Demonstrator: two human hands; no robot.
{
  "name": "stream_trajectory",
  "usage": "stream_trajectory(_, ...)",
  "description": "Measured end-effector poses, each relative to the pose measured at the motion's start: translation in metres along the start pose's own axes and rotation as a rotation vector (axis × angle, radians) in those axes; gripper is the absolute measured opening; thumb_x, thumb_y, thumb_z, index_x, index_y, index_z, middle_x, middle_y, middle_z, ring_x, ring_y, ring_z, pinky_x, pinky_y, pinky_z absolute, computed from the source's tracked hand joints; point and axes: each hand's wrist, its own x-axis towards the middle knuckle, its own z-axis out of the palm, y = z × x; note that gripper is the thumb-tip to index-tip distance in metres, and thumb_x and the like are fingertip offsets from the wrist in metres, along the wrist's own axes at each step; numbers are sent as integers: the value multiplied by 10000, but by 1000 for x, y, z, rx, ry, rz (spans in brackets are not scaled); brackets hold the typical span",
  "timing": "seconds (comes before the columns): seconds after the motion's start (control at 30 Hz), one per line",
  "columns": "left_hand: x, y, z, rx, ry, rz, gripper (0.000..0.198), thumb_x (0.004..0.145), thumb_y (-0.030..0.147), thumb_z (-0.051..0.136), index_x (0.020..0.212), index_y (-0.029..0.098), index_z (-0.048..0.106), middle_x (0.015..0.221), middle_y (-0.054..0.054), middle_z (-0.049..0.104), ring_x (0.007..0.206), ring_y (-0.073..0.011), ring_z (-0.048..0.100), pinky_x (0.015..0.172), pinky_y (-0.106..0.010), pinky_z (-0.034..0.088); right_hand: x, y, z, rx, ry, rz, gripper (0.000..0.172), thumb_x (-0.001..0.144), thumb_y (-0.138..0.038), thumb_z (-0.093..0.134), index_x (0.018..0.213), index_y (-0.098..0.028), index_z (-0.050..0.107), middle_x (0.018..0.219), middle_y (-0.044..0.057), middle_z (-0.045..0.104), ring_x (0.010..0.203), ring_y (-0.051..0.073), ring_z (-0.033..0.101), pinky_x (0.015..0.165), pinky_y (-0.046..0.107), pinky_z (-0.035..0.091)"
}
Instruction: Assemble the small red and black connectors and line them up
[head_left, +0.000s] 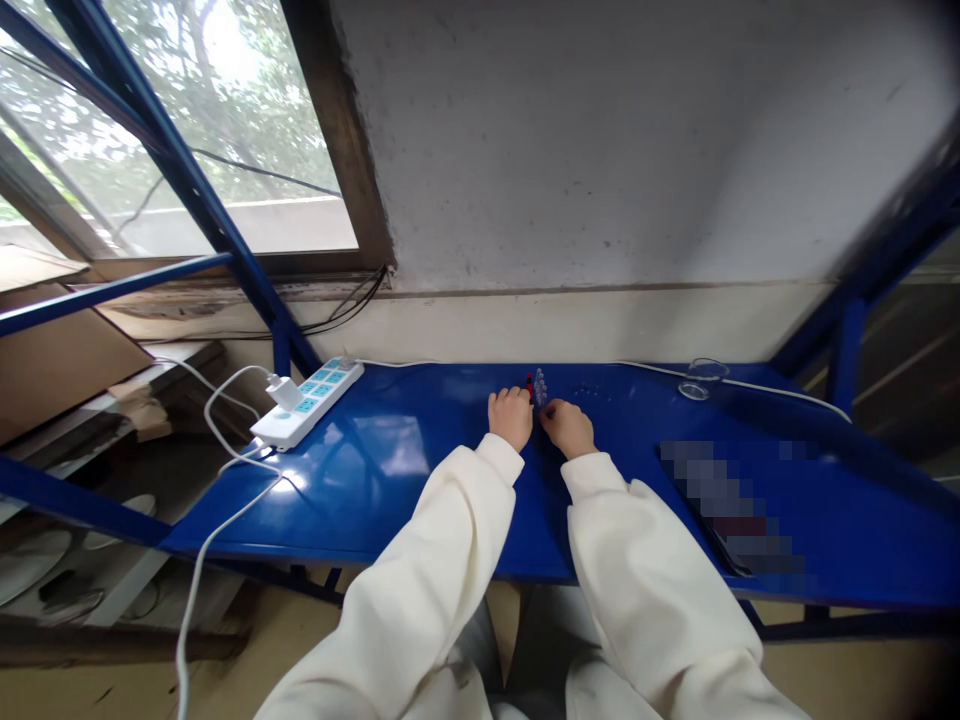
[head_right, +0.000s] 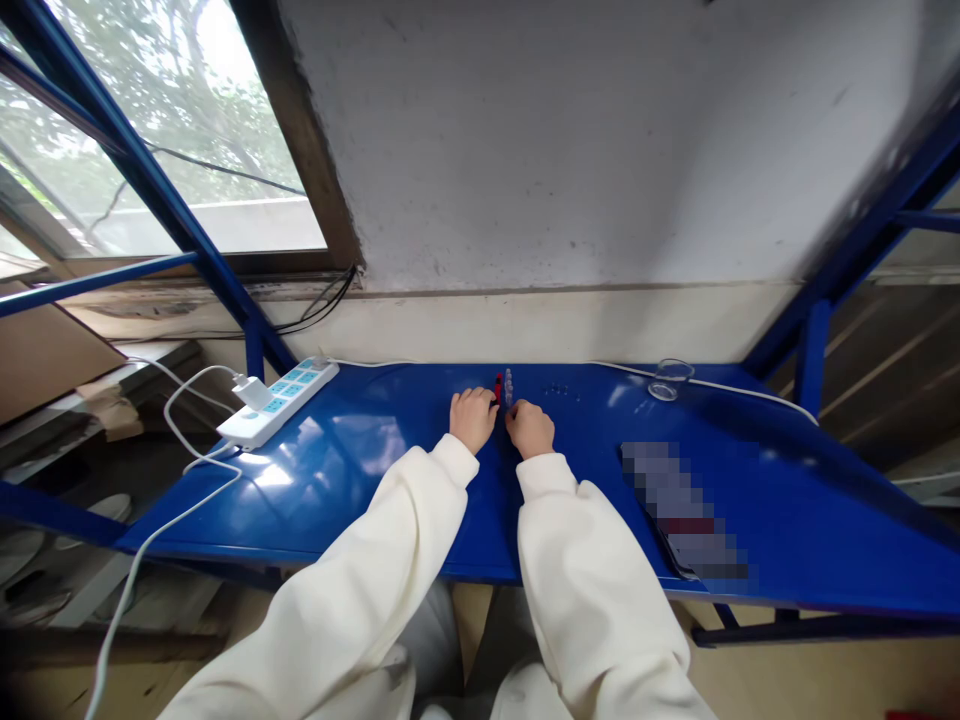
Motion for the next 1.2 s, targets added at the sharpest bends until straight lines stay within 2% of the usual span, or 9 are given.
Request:
stream_trajectory(0.17,5,-1,3,-85,30,-42,85,748,190,510,807,170,569,852,-61,606,829,-203,531,728,-339,348,0,0,0,3,13,-6,232,755,-346,459,882,-209,597,868,78,637,808,224,599,633,275,393)
stream_trajectory(0.33,10,-15,2,-350,12,-135,54,682,171,564,733,180,583,768,-37,626,699,-157,559,647,-283,395,-2,-1,0,10,23,0,215,750,-341,456,843,-208,598,849,76,637,782,222,599,610,271,380)
stream_trajectory(0.4,9,-26,-2,-469,80,-146,57,680,186,570,735,180,584,746,-30,625,648,-135,552,622,-262,408,-4,-2,-1,22,25,2,211,746,-342,460,825,-203,597,823,74,636,761,212,599,597,262,373)
stream_trajectory(0.53,2,-48,-13,-674,329,-173,112,710,244,551,792,172,577,774,-30,613,598,-100,527,612,-237,429,-6,-11,-5,71,98,-27,230,754,-360,453,859,-195,574,781,62,635,737,191,597,579,243,359)
stream_trajectory(0.63,-7,-62,-15,-769,490,-223,149,718,275,548,814,163,568,785,-34,601,603,-91,522,617,-229,428,-8,-27,-9,92,179,-72,239,777,-363,424,896,-195,546,753,46,635,722,184,599,569,239,353)
stream_trajectory(0.7,-12,-68,-12,-802,545,-288,166,712,288,555,812,156,563,766,-34,592,588,-87,511,597,-225,420,-8,-40,-11,80,186,-110,229,785,-360,416,896,-198,536,751,41,635,720,183,600,569,239,353)
stream_trajectory(0.9,-17,-74,-9,-876,580,-361,181,710,300,561,810,149,556,739,-34,583,580,-87,502,570,-218,413,-8,-68,0,-21,83,-226,174,779,-318,451,861,-186,528,755,48,635,694,172,602,550,229,344)
stream_trajectory(1.07,-18,-71,-12,-938,576,-367,180,707,297,566,803,146,552,734,-33,584,583,-85,504,581,-216,424,-10,-65,13,-68,78,-298,187,803,-332,426,880,-187,517,754,39,632,676,155,596,546,221,331)
stream_trajectory(1.2,-18,-68,-12,-960,562,-361,179,707,290,566,805,142,552,742,-35,587,593,-82,507,598,-216,431,-10,-62,14,-64,65,-273,193,811,-330,422,893,-184,517,773,39,628,700,144,593,558,217,330)
